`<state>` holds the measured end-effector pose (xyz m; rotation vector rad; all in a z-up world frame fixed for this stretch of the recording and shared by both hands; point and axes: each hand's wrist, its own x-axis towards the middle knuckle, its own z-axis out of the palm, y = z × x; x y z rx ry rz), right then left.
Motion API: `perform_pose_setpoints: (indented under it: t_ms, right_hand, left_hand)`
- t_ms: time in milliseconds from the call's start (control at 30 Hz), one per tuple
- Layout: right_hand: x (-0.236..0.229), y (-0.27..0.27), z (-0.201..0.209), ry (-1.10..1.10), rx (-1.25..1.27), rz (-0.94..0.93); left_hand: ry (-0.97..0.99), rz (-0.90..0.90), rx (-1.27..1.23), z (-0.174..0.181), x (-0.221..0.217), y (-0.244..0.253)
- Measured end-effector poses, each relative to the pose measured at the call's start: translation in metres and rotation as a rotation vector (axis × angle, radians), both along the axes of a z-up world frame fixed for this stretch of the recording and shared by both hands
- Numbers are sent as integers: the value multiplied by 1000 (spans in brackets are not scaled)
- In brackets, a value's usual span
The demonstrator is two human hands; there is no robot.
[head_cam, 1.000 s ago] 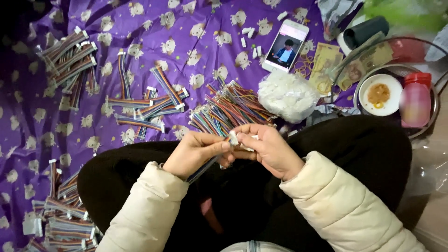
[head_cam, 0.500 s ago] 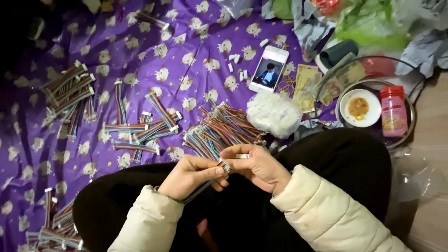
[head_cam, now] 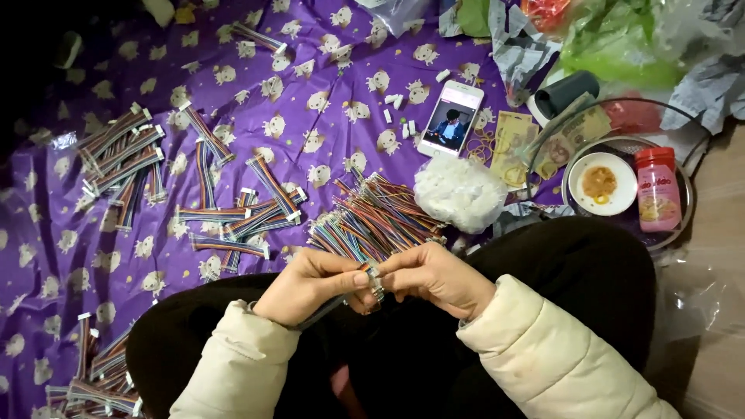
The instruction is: Manually attaching plastic connectors to the ends of multi-colored ribbon cables.
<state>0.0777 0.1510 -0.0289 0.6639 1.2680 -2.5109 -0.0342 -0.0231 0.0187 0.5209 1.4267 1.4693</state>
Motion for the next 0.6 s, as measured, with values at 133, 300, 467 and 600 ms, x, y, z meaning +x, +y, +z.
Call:
perform_pose_setpoints:
  t_ms: [133,300,467,600]
  right_hand:
    - [-3,-4,16,21,-33,-43]
    - [0,-3,10,-24,-88,-33]
    - [-2,2,2,-14,-30,-29]
    - [-2,10,8,-19,-116,-157]
  left_hand:
    - [-62,-59,-6,-12,4,0]
    - [-83,-100,-56,-10,4,3]
    - [-48,-111,-93,-8,1,4]
    - [-126,-85,-155,2,-8,5]
